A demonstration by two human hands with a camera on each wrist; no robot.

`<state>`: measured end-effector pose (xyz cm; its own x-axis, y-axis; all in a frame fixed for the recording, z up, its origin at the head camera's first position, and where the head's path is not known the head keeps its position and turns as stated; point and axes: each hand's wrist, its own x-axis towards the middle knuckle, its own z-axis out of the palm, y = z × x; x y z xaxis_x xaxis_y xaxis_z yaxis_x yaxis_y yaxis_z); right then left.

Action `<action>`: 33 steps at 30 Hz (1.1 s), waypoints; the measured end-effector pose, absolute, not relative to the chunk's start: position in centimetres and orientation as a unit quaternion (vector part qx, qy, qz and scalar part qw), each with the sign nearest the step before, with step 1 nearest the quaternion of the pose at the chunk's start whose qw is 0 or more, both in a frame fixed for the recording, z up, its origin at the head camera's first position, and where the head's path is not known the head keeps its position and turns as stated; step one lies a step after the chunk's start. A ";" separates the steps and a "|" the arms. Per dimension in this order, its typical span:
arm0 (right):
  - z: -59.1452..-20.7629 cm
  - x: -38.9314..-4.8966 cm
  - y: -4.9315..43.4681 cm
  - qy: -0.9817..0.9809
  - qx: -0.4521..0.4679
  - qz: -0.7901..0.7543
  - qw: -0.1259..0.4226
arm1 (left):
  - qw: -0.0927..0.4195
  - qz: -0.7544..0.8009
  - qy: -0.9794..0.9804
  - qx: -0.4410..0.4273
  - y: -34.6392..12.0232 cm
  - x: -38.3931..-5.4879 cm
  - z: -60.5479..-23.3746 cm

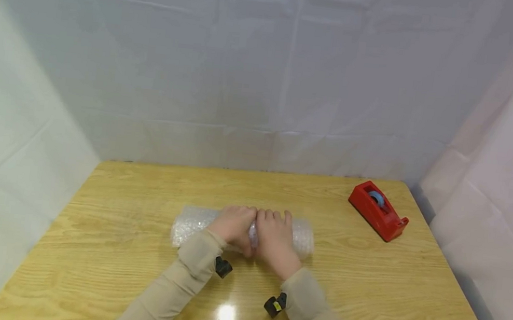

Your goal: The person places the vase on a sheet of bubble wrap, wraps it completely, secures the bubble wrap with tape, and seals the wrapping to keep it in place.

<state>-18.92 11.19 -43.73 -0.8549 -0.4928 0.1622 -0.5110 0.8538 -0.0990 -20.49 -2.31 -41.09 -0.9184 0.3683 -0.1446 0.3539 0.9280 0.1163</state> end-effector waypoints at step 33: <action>-40.9 -23.4 10.4 -0.943 0.279 0.100 -0.150 | 0.020 0.014 0.989 0.145 -3.2 -19.9 -42.7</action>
<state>-23.38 10.43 -40.94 -0.7994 -0.5566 -0.2263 -0.4967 0.8241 -0.2723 -19.86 -3.19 -42.65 -0.9574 0.2866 -0.0349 0.2855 0.9578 0.0326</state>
